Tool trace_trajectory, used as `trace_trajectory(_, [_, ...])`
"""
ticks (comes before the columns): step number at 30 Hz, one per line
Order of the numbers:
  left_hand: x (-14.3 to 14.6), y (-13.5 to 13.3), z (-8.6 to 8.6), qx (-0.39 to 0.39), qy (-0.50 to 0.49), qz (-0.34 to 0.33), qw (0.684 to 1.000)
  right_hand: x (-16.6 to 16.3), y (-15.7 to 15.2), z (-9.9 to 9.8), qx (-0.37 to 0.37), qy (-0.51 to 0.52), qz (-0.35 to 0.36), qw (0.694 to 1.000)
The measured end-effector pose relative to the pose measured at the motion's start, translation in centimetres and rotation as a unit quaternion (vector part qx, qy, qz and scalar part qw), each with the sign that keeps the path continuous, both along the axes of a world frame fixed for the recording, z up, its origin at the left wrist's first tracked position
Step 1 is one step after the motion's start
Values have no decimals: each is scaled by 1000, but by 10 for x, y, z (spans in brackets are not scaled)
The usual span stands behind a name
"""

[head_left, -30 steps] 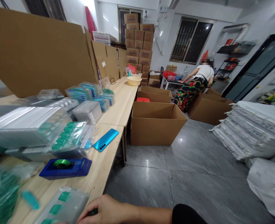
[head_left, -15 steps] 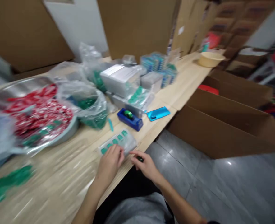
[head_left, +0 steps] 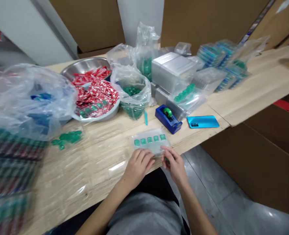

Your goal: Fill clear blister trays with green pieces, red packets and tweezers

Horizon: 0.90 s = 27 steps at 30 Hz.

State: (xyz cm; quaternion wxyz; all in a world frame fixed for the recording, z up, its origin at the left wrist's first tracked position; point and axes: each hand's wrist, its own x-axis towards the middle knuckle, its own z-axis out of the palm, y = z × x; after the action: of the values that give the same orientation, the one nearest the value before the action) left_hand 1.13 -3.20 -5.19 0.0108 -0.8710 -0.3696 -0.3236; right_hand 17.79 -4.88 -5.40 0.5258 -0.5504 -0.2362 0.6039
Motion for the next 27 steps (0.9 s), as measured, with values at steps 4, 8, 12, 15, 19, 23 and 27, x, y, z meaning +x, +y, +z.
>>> trace_trajectory(4, [-9, -1, -2, 60, 14, 58, 996, 4, -2, 6, -3, 23, 3, 1000])
trace_trajectory(8, [-17, 2, 4, 123, 31, 78, 989, 4, 0, 9, -21, 36, -2, 999])
trace_trajectory(12, [-50, 7, 16, 159, 42, 89, 982, -9, -1, 14, -6, 39, 59, 997])
trace_trajectory(15, [-99, 23, 23, 157, 52, 174, 971, -20, -4, 19, -2, 26, 64, 998])
trace_trajectory(19, [-163, 78, 28, 110, 39, 289, 950, -27, -8, 19, -29, 27, 45, 998])
trace_trajectory(23, [-192, 149, 29, 47, 34, 326, 944, -27, -10, 10, -24, 73, 37, 996])
trace_trajectory(27, [-195, 181, 29, -15, 32, 328, 944, -26, -6, 10, -48, 167, 20, 985])
